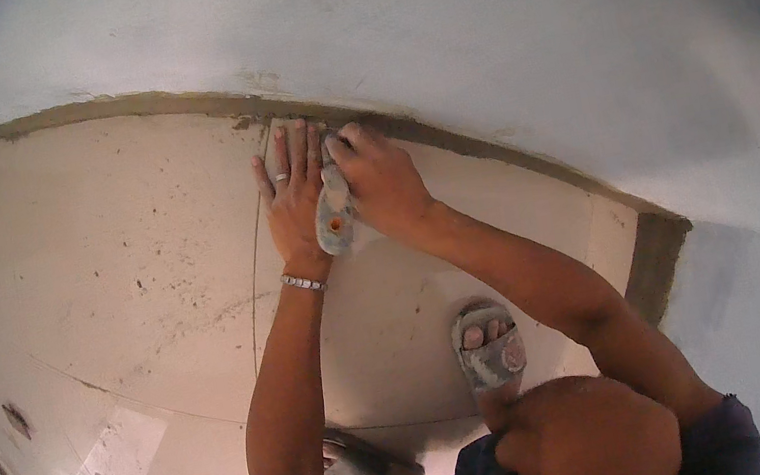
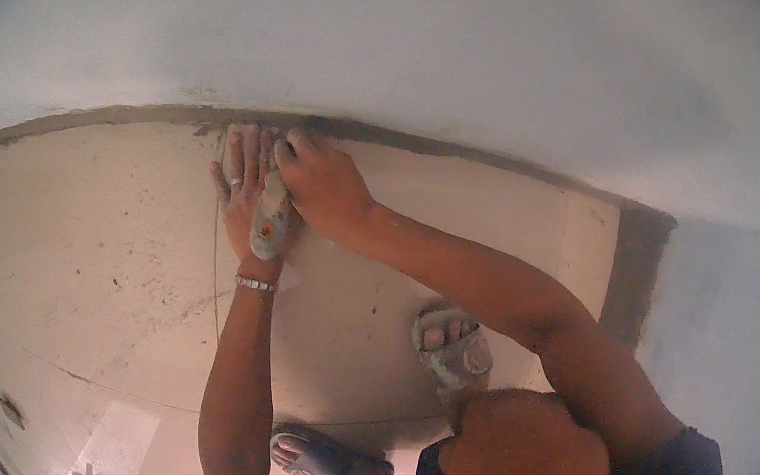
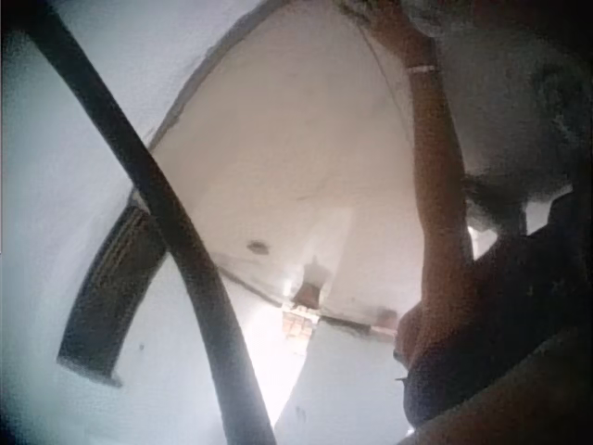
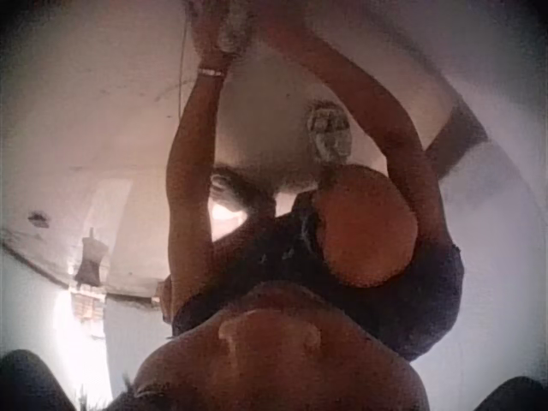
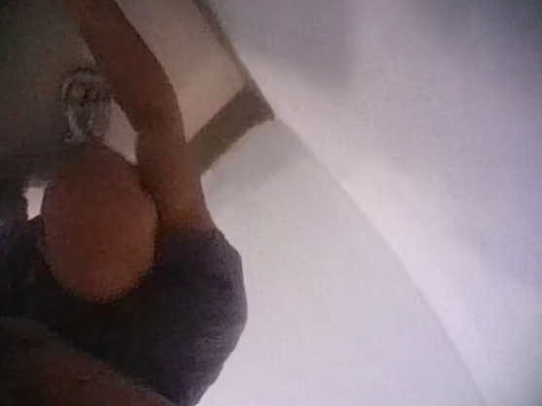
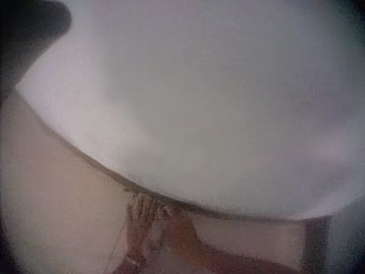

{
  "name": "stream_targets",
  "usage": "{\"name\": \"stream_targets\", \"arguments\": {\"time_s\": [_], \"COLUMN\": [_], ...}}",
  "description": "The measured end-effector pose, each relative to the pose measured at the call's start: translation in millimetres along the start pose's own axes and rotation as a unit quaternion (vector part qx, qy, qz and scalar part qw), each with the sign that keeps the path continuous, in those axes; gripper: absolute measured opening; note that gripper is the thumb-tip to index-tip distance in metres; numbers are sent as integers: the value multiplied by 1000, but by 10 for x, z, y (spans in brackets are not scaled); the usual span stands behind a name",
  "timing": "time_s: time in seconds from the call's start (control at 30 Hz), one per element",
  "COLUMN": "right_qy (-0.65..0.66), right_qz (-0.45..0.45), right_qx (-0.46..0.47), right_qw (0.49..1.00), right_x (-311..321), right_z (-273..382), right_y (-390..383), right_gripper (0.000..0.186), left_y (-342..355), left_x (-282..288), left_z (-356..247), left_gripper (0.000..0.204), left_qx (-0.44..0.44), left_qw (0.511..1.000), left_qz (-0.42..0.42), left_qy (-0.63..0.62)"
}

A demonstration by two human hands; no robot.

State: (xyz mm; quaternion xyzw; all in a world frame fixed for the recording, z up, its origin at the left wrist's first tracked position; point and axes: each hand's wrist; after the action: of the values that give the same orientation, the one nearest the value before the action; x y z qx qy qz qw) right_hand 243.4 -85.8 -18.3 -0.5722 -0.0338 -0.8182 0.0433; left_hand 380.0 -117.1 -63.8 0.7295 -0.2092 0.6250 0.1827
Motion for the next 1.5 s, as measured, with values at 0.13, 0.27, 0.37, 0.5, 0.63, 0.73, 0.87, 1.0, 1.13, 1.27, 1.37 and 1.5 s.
{"name": "stream_targets", "arguments": {"time_s": [0.13,0.27,0.37,0.5,0.63,0.73,0.87,1.0,1.13,1.27,1.37,1.5], "right_qy": [-21,-13,-7,35,33,149,174,119,161,173,143,256], "right_qz": [5,-32,15,89,25,-50,-82,-143,-63,-24,-28,-72], "right_qx": [-10,3,-27,-95,-101,-70,-135,-122,-109,4,14,-87], "right_qw": [1000,999,999,991,994,985,972,975,979,985,989,960], "right_x": [39,-8,61,151,273,574,616,797,573,400,502,380], "right_z": [52,-3,13,-121,-597,-776,-979,-922,-1053,-848,-809,-752], "right_y": [44,32,41,-182,-892,-1481,-2031,-2227,-2281,-1841,-1751,-1896], "right_gripper": [37,37,36,42,44,44,34,29,34,44,48,42], "left_y": [-14,6,0,-46,27,71,-18,-534,-722,-744,-538,-541], "left_x": [73,59,26,-17,-50,-108,-136,-369,180,98,228,86], "left_z": [-53,-113,-103,-23,-379,-686,-1281,-1894,-1896,-1617,-1505,-1654], "left_gripper": [81,75,74,68,64,66,68,51,31,31,32,30], "left_qx": [4,23,17,20,82,117,57,-192,61,169,316,266], "left_qw": [1000,999,1000,1000,996,992,997,903,714,663,304,624], "left_qz": [-6,22,12,-3,-11,-21,13,217,244,138,187,201], "left_qy": [-20,24,18,-4,-20,-37,-43,-317,-653,-716,-879,-707]}}
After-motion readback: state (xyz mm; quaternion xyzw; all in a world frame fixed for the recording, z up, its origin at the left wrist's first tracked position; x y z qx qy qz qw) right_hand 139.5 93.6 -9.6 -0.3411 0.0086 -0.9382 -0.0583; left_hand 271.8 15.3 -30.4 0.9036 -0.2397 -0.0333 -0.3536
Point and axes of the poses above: each hand's wrist, its own y-axis towards the middle knuckle, its own x-axis out of the back of the hand, z = x × y, and after that the axes turned 8 degrees about z, right-handed
